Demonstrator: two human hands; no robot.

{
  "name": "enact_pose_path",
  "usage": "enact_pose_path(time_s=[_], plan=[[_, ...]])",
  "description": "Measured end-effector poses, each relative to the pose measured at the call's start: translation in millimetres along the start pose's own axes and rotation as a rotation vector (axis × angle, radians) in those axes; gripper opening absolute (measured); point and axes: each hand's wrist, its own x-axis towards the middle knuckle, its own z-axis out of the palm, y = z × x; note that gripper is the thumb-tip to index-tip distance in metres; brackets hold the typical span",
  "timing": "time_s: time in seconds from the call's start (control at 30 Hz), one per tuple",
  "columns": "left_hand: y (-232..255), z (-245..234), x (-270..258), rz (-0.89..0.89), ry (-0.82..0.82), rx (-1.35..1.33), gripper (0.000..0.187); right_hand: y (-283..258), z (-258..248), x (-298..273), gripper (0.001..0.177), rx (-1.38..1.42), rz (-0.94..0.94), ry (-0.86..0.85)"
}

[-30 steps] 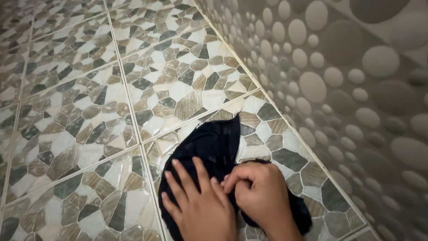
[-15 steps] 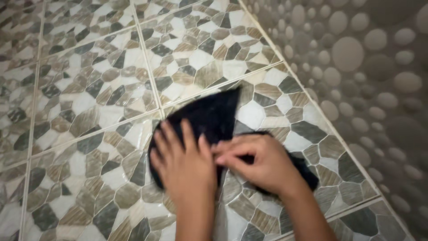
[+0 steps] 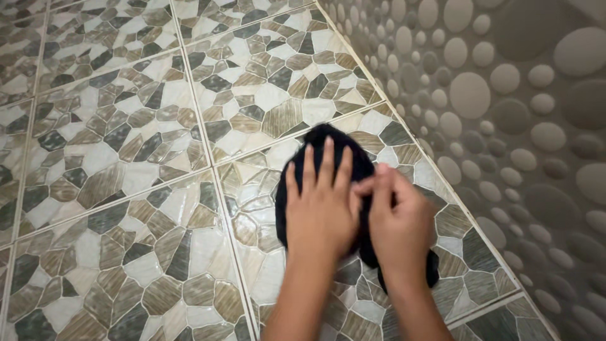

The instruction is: The person wipes the tiled bathroom floor using a black cloth by hand, periodically rinsing the cloth in a small bucket of water.

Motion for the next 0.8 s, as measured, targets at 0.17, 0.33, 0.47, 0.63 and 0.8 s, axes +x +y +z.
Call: enact_pose_path(time_s=[0.17, 0.33, 0.47, 0.63, 0.8], plan=[[-34, 1, 22, -0.219, 0.011, 0.076, 0.056, -5, 0, 3, 0.025, 0.091, -0.401, -0.307], [-17, -20, -40, -0.424, 0.129, 0.226, 0.059, 5, -3, 1, 0.019, 0.248, -0.363, -0.51], [34, -35, -80, -0.367, 0.185, 0.181, 0.064, 15, -2, -8, 0.021, 0.162, -0.077, -0.4], [60, -13, -51, -0.169, 0.115, 0.012, 0.061, 30, -23, -3, 0.025, 0.121, 0.08, 0.149], [40, 23, 17, 0.051, 0.027, -0.075, 0.058, 26, -14, 11, 0.016, 0.044, -0.078, 0.197]])
